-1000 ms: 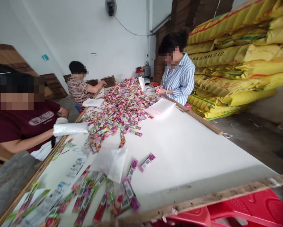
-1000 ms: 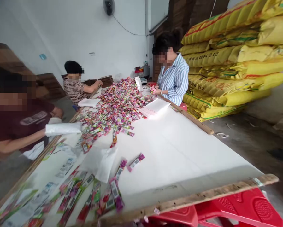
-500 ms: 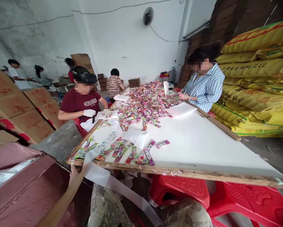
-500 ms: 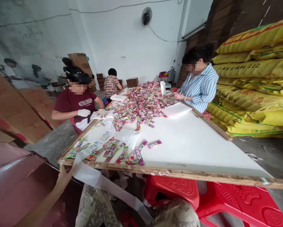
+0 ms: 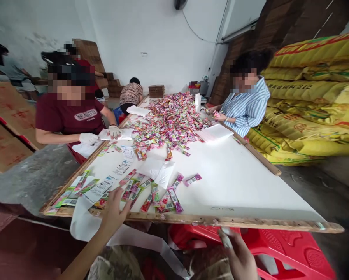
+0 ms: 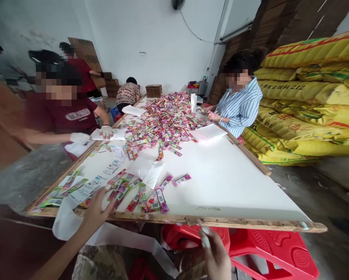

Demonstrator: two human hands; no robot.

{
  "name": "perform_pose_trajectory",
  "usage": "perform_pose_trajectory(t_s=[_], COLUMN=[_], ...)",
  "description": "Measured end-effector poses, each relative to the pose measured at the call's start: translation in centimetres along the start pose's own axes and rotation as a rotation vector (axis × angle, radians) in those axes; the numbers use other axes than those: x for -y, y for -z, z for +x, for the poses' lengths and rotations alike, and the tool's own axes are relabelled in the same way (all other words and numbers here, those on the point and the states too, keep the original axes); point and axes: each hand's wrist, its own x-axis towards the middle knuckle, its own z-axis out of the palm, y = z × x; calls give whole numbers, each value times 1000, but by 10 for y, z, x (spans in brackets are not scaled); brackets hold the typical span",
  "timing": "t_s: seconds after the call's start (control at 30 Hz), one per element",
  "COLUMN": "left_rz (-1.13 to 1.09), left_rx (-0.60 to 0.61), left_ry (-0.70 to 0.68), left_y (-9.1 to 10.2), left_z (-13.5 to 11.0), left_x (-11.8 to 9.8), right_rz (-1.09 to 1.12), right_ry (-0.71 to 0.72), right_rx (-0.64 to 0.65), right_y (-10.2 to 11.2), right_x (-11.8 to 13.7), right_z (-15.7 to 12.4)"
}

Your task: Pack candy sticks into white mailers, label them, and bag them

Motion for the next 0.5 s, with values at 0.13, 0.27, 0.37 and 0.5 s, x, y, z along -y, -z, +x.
perform_pose_trajectory(t_s=[0.13,0.27,0.37,0.5], left_rz=[260,346,276,230], left_rx=[202,446,534,619], left_ry=[152,253,295,364], left_y=[-38,-49,-45,-40], left_z=[44,68,70,68], left_x=[-11,0,9,17], right_rz=[-227,-610,-783,-784], right_ry=[375,588,682,674], right_rx=[183,224,280,305], right_y=[-40,-85,-103,-98], right_x=[43,52,38,22], right_z=[98,177,198,190])
